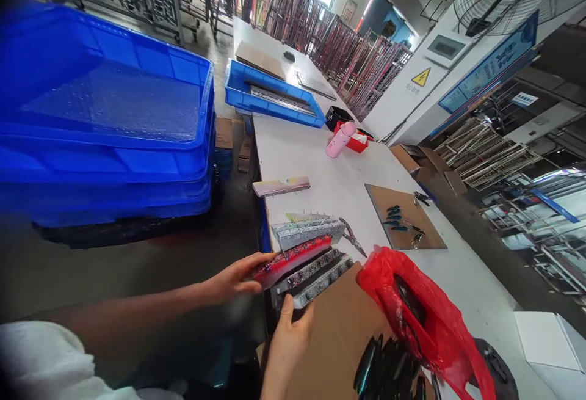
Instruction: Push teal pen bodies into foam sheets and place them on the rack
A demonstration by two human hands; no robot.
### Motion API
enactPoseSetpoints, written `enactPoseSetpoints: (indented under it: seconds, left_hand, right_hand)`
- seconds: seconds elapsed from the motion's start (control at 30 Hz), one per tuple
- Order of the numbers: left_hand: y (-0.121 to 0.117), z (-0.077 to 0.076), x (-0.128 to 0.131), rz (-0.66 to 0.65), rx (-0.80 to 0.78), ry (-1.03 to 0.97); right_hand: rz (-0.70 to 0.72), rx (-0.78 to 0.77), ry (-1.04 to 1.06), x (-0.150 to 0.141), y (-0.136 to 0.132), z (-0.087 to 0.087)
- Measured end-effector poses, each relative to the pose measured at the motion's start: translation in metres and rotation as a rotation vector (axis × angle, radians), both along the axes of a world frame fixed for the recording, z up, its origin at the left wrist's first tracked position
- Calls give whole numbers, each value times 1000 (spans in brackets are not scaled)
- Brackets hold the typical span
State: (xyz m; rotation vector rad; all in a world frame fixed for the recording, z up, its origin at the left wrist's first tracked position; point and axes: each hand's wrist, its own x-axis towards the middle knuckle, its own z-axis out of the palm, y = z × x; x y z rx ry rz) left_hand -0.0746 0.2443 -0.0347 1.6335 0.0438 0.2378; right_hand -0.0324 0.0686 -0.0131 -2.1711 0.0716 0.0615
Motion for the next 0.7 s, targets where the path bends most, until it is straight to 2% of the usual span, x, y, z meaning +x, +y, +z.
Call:
enactPoseSetpoints:
  seconds: [0.07,0.17,0.3,0.4,0.47,0.53,0.63,0.67,0.7]
  left_hand:
    - [-7,-2,0,72,73,11]
    - [-15,-1,11,156,62,60]
    - [-15,1,23,288,156,68]
    - [-18,3,13,419,249,16]
    - [-30,8,-2,476,301,-25]
    - [-50,15,-19,400,368,-96]
    - [-85,23,-34,113,520,-239]
    - [-94,24,-34,92,585,-264]
    - [-101,23,-31,134,646,-263]
  right_hand:
    - [-25,93,62,-2,-2,2]
    - [-42,215,81,-6,-7,4]
    - [-56,333,91,-11,-24,5]
    - [-86,456,139,-14,-49,5]
    - [-133,527,160,-17,-70,6]
    - [-181,574,170,-22,-89,7]
    - [-186,597,205,-33,-111,8]
    - [-173,606,219,-38,-115,8]
    - [-158,617,229,-42,-118,7]
